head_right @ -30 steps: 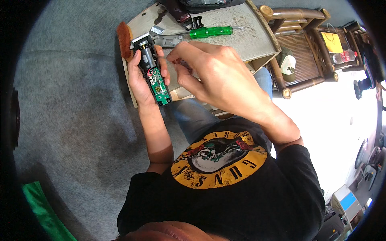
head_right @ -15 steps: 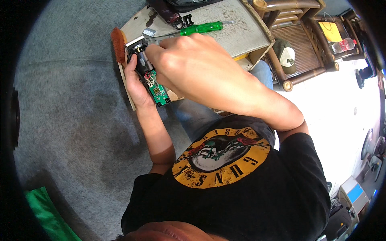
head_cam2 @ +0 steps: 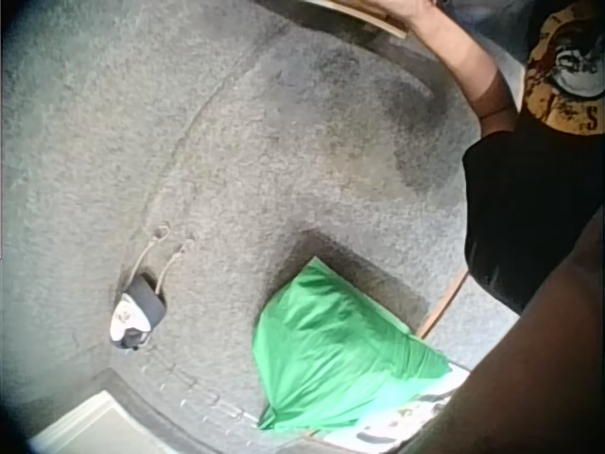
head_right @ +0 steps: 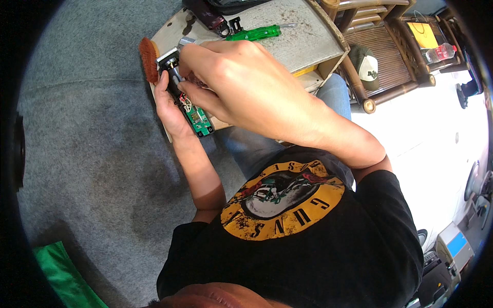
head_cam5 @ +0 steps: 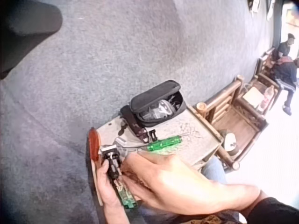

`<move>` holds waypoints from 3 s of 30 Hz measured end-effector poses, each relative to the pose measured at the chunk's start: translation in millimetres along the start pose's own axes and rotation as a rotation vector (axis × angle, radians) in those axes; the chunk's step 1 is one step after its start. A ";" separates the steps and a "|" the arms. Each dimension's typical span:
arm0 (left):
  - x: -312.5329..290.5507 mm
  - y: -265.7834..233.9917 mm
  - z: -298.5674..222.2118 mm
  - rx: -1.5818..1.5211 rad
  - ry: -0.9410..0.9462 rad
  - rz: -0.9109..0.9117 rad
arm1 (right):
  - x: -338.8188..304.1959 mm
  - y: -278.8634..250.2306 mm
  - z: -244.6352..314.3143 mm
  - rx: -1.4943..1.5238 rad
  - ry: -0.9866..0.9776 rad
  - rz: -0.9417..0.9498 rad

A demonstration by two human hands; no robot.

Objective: The person uses a screwdriver to remove and replace screws from the internal motor assembly of a disassembled hair clipper, then uses pliers to adjust small metal components near the blade.

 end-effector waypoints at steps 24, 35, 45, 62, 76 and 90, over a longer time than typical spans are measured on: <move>1.0 10.3 -5.8 0.002 0.054 0.024 | -20.7 -4.0 -3.2 0.038 0.034 -0.058; -0.1 13.4 -4.5 0.024 0.045 0.065 | -16.0 6.7 -5.8 -0.040 0.019 -0.032; -3.8 15.5 -8.9 0.113 0.078 0.073 | -12.7 15.2 -6.4 -0.086 0.020 0.007; -0.8 9.7 -6.3 0.087 0.058 0.054 | -24.0 6.5 4.3 -0.125 -0.006 -0.054; 2.1 7.3 -0.4 0.043 0.014 0.110 | -25.0 -11.6 12.3 -0.120 0.060 -0.039; 2.5 13.0 -11.1 0.180 0.113 0.125 | -47.5 -19.8 -70.3 0.318 0.445 -0.127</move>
Point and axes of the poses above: each hand's wrist, its own x-axis towards the middle knuckle, its own y-axis out of the palm, z = x × y, the point moved 10 cm from there along x, towards the middle knuckle, and after that the axes turned 7 degrees about z, right-handed, at the moved point
